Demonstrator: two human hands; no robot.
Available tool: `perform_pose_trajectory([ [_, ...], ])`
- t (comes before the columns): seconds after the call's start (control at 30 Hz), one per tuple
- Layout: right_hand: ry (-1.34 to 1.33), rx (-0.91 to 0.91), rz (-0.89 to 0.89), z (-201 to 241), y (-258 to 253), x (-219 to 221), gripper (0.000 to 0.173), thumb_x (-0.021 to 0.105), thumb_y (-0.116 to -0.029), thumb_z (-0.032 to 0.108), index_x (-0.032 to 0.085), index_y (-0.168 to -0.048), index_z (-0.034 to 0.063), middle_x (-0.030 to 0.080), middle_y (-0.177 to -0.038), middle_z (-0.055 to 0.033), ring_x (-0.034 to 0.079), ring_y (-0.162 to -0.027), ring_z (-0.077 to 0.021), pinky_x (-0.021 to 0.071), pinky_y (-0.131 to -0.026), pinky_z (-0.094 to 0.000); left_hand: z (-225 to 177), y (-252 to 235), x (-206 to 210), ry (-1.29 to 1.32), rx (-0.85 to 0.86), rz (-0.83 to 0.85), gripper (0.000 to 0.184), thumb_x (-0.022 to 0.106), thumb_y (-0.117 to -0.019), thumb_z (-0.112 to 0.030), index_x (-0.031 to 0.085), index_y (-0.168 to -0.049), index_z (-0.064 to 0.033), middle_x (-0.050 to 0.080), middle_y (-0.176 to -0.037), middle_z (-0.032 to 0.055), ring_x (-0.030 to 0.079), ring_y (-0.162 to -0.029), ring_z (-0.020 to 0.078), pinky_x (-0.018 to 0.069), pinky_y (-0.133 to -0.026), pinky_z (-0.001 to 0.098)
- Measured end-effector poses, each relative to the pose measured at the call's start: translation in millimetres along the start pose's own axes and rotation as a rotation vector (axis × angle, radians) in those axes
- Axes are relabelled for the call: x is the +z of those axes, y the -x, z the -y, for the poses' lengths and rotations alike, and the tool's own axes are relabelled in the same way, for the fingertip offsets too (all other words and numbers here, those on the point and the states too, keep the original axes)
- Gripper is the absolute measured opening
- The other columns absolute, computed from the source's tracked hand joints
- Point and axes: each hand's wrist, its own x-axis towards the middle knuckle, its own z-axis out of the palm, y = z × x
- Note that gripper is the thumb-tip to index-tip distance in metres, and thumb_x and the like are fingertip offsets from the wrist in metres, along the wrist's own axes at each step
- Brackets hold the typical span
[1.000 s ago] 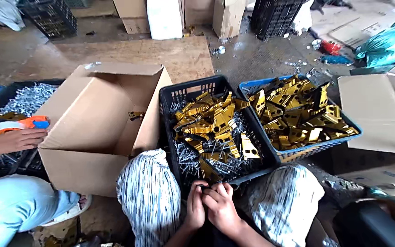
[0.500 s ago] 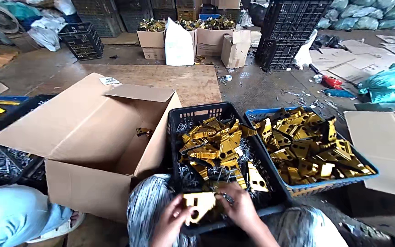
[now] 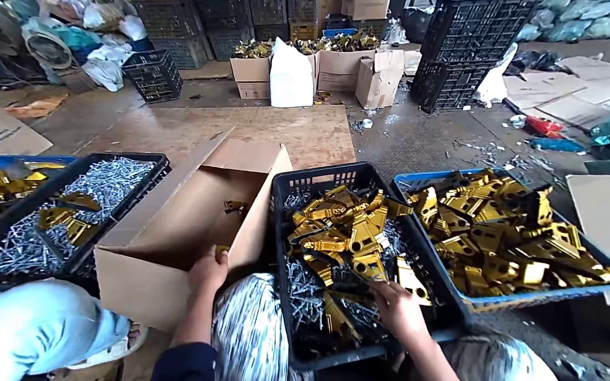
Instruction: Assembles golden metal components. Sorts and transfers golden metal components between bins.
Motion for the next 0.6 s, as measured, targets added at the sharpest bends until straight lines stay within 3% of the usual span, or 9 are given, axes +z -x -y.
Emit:
perform_pose_trajectory([
  [0.07,-0.071,0.058,-0.03,-3,-2,-9,0.019,0.064,-0.0942,0.01,0.079,-0.105,0.0059,0.077,-0.092,-0.0124,0.076,-0.083,-0.0297,0.0619,-0.077,-0.0481,-7,5,3,-0.182,0.017,0.125,0.062,0.024,-0.1109,-0.046,0.06,-0.139,-0.0038,0.063,-0.131,0.0281,0.058,-0.126,0.0463,0.0419,-0.103,0.0667],
  [0.1,-0.097,0.082,-0.047,-5,-3,-12,0.02,0.064,-0.0944,0.011,0.079,-0.106,0.0055,0.078,-0.094,-0.0118,0.076,-0.083,-0.0275,0.0624,-0.078,-0.0458,-10,8,3,-0.219,0.027,0.155,0.066,0.024,-0.1098,-0.051,0.062,-0.134,-0.0021,0.064,-0.129,0.0292,0.058,-0.125,0.0471,0.0421,-0.102,0.0672],
  [0.17,-0.122,0.126,-0.054,-8,-2,-17,0.021,0.064,-0.0951,0.012,0.078,-0.109,0.0048,0.078,-0.098,-0.012,0.076,-0.084,-0.0256,0.0622,-0.079,-0.0422,-10,11,5,-0.242,0.062,0.186,0.071,0.039,-0.1038,-0.062,0.063,-0.132,-0.0014,0.063,-0.129,0.0301,0.058,-0.125,0.0485,0.0419,-0.102,0.0683],
  [0.27,-0.133,0.151,0.01,-12,0,-16,0.03,0.065,-0.095,0.018,0.075,-0.121,0.007,0.076,-0.105,-0.014,0.074,-0.091,-0.0302,0.0599,-0.083,-0.0474,-8,12,3,-0.216,0.108,0.192,0.053,0.052,-0.105,-0.043,0.069,-0.119,0.0046,0.057,-0.141,0.0274,0.053,-0.132,0.0463,0.0392,-0.108,0.0654],
  [0.33,-0.107,0.161,0.053,-10,1,-12,0.034,0.068,-0.0935,0.022,0.074,-0.125,0.0126,0.074,-0.107,-0.0142,0.071,-0.097,-0.0323,0.0581,-0.087,-0.05,-14,15,-2,-0.264,0.086,0.259,0.049,0.051,-0.106,-0.04,0.071,-0.112,0.0038,0.064,-0.129,0.0272,0.058,-0.126,0.045,0.0431,-0.103,0.0644],
  [0.4,-0.045,0.147,0.058,-3,-1,-7,0.034,0.072,-0.0895,0.021,0.076,-0.123,0.0171,0.071,-0.106,-0.016,0.069,-0.098,-0.0346,0.0572,-0.085,-0.051,-18,16,-7,-0.282,0.071,0.344,0.054,0.049,-0.1058,-0.046,0.071,-0.107,0.003,0.068,-0.119,0.0275,0.061,-0.12,0.0445,0.0449,-0.099,0.0657],
  [0.47,0.033,0.106,0.084,4,-4,-1,0.032,0.076,-0.086,0.023,0.078,-0.118,0.0193,0.07,-0.11,-0.0165,0.066,-0.102,-0.0371,0.0559,-0.086,-0.0531,-19,17,-11,-0.246,0.09,0.361,0.06,0.048,-0.105,-0.051,0.072,-0.108,0.0037,0.066,-0.121,0.0282,0.061,-0.12,0.045,0.0442,-0.099,0.0664],
  [0.53,0.104,0.095,0.167,12,-6,4,0.03,0.077,-0.0855,0.025,0.079,-0.115,0.0194,0.069,-0.117,-0.0181,0.063,-0.111,-0.0411,0.0524,-0.09,-0.0577,-24,26,-16,-0.194,0.162,0.274,0.058,0.054,-0.1021,-0.052,0.07,-0.124,-0.0001,0.054,-0.145,0.0247,0.051,-0.134,0.0445,0.04,-0.107,0.0661],
  [0.6,0.142,0.099,0.18,14,-8,10,0.024,0.076,-0.0869,0.025,0.08,-0.109,0.0182,0.068,-0.118,-0.0181,0.062,-0.112,-0.0412,0.0518,-0.09,-0.0568,-33,41,-15,-0.076,0.33,0.116,0.058,0.063,-0.0983,-0.045,0.06,-0.14,-0.0056,0.04,-0.158,0.0234,0.041,-0.143,0.045,0.0349,-0.112,0.0651],
])
